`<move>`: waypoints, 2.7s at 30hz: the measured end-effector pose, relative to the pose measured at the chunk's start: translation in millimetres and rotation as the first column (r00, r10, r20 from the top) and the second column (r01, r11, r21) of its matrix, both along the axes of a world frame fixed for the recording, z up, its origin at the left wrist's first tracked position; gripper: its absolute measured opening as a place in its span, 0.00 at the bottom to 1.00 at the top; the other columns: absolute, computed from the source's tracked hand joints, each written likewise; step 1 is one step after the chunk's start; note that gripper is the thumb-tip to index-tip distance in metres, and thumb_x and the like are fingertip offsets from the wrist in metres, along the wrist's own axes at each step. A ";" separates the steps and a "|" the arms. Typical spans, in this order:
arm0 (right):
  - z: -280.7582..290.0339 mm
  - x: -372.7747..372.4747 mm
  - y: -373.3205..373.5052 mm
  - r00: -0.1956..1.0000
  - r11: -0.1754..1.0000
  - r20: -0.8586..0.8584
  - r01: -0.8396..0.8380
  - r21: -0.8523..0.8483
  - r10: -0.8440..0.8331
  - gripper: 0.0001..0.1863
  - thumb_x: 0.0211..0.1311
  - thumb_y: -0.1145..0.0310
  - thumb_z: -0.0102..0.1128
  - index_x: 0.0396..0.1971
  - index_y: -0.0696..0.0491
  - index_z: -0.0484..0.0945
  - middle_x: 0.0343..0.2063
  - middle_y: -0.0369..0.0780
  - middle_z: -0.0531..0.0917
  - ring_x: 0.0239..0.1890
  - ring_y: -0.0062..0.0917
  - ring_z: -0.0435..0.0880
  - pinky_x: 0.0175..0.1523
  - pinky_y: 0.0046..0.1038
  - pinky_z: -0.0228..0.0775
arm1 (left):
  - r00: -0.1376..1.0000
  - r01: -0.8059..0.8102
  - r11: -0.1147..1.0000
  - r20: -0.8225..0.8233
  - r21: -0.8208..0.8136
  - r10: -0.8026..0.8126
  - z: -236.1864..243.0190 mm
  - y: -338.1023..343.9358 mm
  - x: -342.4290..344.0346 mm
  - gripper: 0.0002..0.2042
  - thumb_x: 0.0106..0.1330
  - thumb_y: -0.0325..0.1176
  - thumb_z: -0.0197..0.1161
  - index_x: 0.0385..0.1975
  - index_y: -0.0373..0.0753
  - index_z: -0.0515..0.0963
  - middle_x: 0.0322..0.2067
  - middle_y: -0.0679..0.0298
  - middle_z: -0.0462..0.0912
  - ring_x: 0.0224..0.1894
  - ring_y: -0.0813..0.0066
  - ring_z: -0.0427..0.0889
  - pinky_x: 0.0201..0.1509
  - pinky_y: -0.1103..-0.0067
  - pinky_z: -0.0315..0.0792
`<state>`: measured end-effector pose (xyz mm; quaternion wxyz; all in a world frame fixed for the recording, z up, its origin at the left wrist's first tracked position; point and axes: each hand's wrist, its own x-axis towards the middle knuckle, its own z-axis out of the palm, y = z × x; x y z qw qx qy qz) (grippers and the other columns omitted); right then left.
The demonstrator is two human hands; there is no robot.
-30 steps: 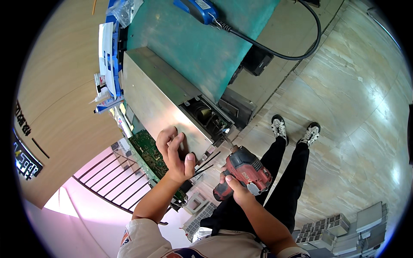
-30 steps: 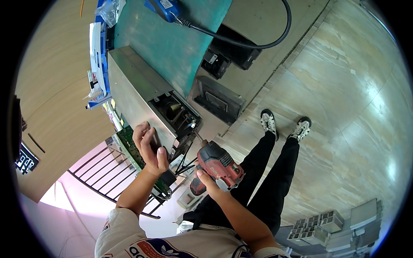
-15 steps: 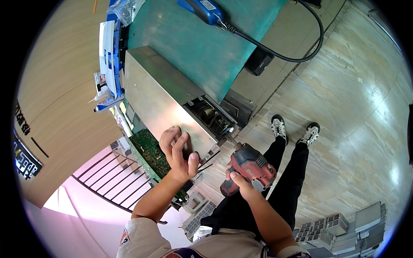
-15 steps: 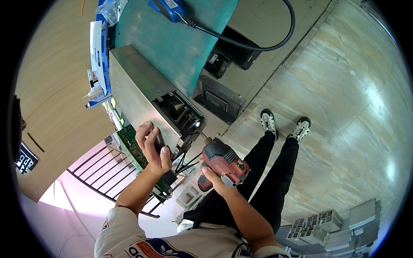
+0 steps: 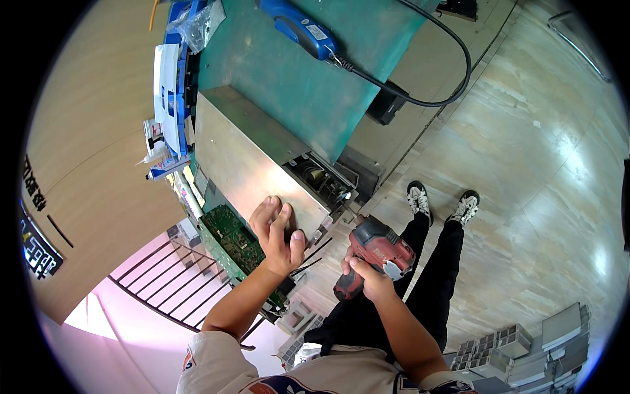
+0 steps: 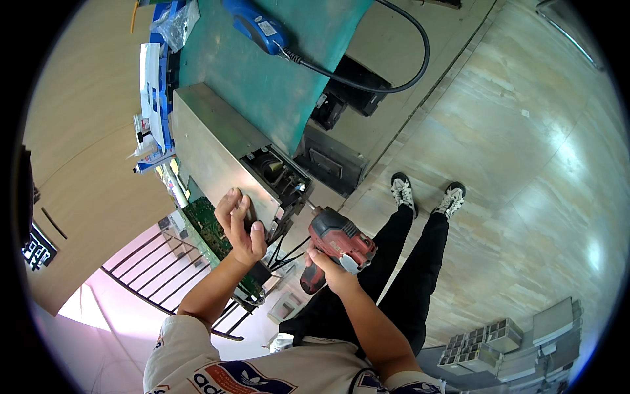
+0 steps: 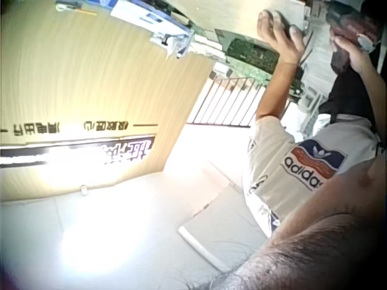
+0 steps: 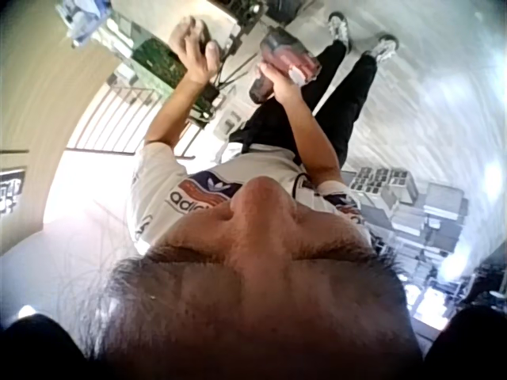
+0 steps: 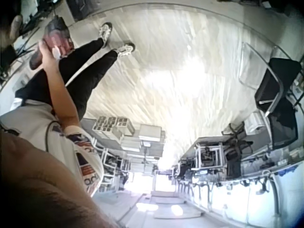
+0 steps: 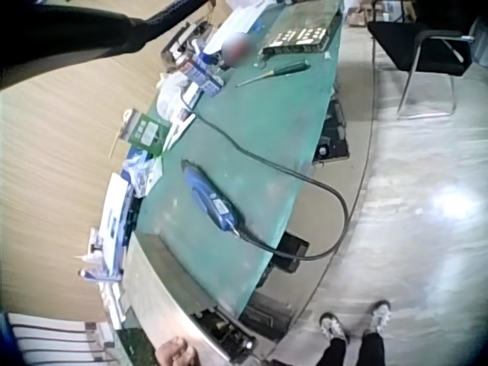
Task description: The person uses a power drill and a screwdriver to remove screws from a metal casing, then sprays a liquid from an aerosol can onto the internal components of the electronic device.
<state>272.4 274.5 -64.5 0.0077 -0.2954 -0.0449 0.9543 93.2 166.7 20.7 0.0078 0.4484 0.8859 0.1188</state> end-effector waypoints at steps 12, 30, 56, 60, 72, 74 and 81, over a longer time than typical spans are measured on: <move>2.3 3.7 2.9 0.997 0.984 0.035 0.077 -0.158 -0.072 0.23 0.59 0.78 0.63 0.54 0.55 0.70 0.42 0.45 0.79 0.33 0.32 0.78 0.39 0.35 0.73 | 0.988 0.002 0.988 0.152 -0.152 0.021 29.7 20.6 -23.3 0.21 0.60 0.30 0.59 0.54 0.32 0.76 0.58 0.43 0.70 0.61 0.47 0.68 0.67 0.58 0.60; 20.5 -3.0 8.3 0.994 0.987 0.096 0.057 -0.151 -0.043 0.21 0.57 0.75 0.65 0.51 0.56 0.73 0.40 0.41 0.80 0.32 0.29 0.80 0.40 0.31 0.74 | 0.970 0.233 0.949 0.126 -0.212 -0.210 9.9 88.0 -79.4 0.26 0.63 0.36 0.46 0.59 0.29 0.71 0.59 0.49 0.74 0.65 0.50 0.69 0.76 0.54 0.39; 31.9 -10.0 14.1 0.987 0.969 0.140 0.107 -0.221 -0.077 0.21 0.55 0.77 0.66 0.49 0.56 0.74 0.39 0.42 0.81 0.30 0.29 0.80 0.38 0.31 0.74 | 0.961 0.263 0.938 0.152 -0.227 -0.233 9.3 89.6 -82.6 0.25 0.68 0.39 0.42 0.58 0.28 0.72 0.57 0.50 0.75 0.63 0.49 0.70 0.76 0.55 0.40; 27.1 2.6 14.7 0.990 0.974 0.134 0.080 -0.210 -0.053 0.21 0.56 0.77 0.66 0.51 0.57 0.74 0.41 0.43 0.81 0.30 0.28 0.80 0.38 0.31 0.74 | 0.962 0.261 0.938 0.147 -0.226 -0.232 7.7 87.9 -78.5 0.25 0.69 0.39 0.40 0.58 0.27 0.72 0.57 0.48 0.75 0.64 0.48 0.70 0.75 0.55 0.40; 36.0 16.7 18.9 0.997 0.940 0.034 0.075 -0.333 -0.067 0.20 0.58 0.76 0.67 0.50 0.57 0.75 0.41 0.43 0.82 0.31 0.28 0.81 0.38 0.29 0.74 | 0.963 0.264 0.939 0.121 -0.219 -0.242 2.1 85.4 -79.2 0.28 0.72 0.43 0.37 0.56 0.25 0.73 0.57 0.45 0.75 0.65 0.44 0.68 0.75 0.56 0.41; 29.7 17.2 15.3 0.999 0.924 -0.018 0.028 -0.380 -0.037 0.18 0.61 0.77 0.66 0.51 0.56 0.76 0.42 0.39 0.83 0.31 0.22 0.81 0.40 0.26 0.76 | 0.964 0.260 0.939 0.106 -0.226 -0.242 2.1 84.9 -79.6 0.29 0.73 0.44 0.36 0.57 0.25 0.73 0.58 0.44 0.75 0.66 0.44 0.68 0.75 0.56 0.40; 19.3 21.6 4.2 0.981 0.955 -0.129 -0.171 -0.242 0.143 0.17 0.63 0.75 0.66 0.52 0.54 0.76 0.43 0.36 0.84 0.35 0.16 0.82 0.39 0.22 0.77 | 0.963 0.268 0.933 0.090 -0.241 -0.254 -1.4 81.7 -82.0 0.31 0.74 0.47 0.33 0.58 0.26 0.72 0.59 0.44 0.75 0.67 0.44 0.67 0.75 0.55 0.41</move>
